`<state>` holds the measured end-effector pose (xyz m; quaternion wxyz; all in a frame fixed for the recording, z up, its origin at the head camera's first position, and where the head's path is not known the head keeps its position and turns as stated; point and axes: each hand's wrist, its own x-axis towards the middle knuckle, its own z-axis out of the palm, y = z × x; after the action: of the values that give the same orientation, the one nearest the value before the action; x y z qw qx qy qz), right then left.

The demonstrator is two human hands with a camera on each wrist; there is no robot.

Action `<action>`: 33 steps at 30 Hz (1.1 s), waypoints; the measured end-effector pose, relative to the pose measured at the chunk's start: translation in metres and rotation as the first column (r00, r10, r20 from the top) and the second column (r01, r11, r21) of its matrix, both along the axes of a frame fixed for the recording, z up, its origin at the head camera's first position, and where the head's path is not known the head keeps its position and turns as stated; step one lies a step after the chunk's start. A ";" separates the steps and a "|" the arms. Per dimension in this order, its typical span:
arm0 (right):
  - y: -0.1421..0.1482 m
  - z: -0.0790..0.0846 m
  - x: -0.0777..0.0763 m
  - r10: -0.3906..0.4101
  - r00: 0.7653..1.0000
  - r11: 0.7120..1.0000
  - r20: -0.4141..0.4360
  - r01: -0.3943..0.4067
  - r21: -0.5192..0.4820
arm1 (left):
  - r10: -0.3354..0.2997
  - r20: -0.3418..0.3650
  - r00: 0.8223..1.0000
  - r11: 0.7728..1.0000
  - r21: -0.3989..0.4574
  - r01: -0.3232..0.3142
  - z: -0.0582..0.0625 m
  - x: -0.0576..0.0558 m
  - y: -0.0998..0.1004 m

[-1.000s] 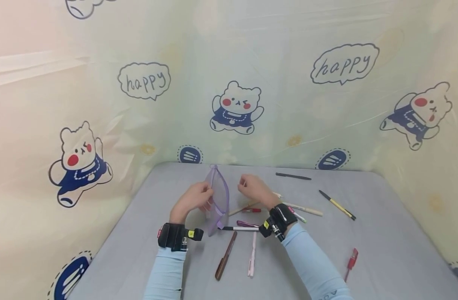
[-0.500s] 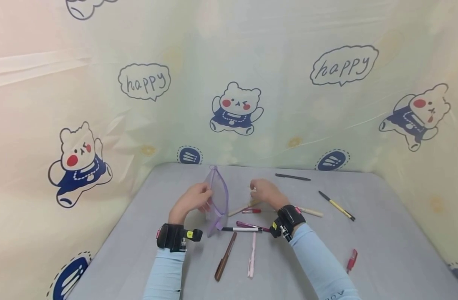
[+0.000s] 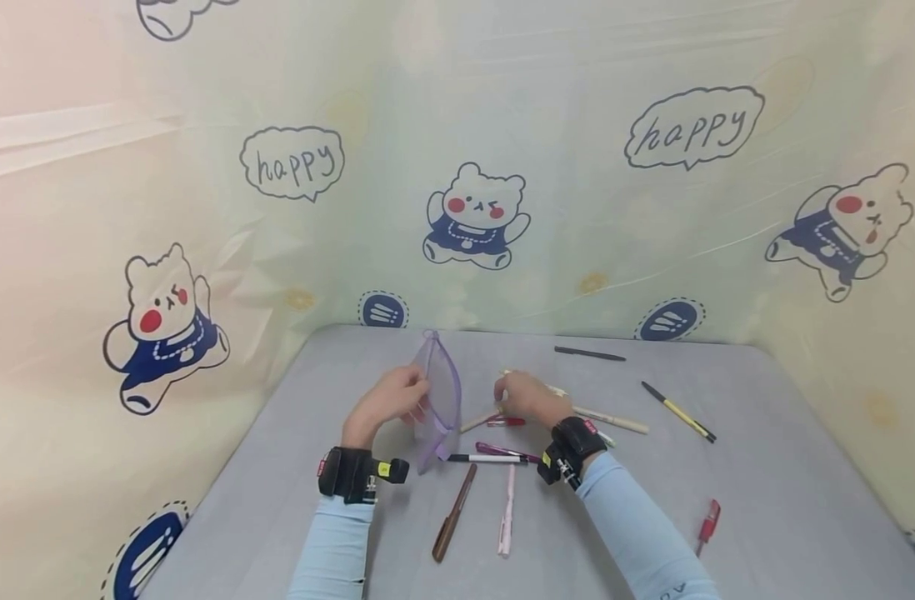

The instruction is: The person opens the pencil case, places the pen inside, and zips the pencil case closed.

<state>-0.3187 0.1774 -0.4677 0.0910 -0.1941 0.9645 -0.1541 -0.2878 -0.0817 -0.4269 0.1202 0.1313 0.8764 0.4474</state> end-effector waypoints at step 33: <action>0.002 0.010 0.004 -0.102 0.994 0.994 -0.034 0.101 -0.034 | 0.004 0.009 1.000 1.000 0.022 -0.004 -0.005 -0.003 0.003</action>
<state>-0.3142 0.1795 -0.4575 0.0628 -0.1491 0.9720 -0.1707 -0.2906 -0.0786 -0.4322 0.1217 0.1288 0.8712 0.4579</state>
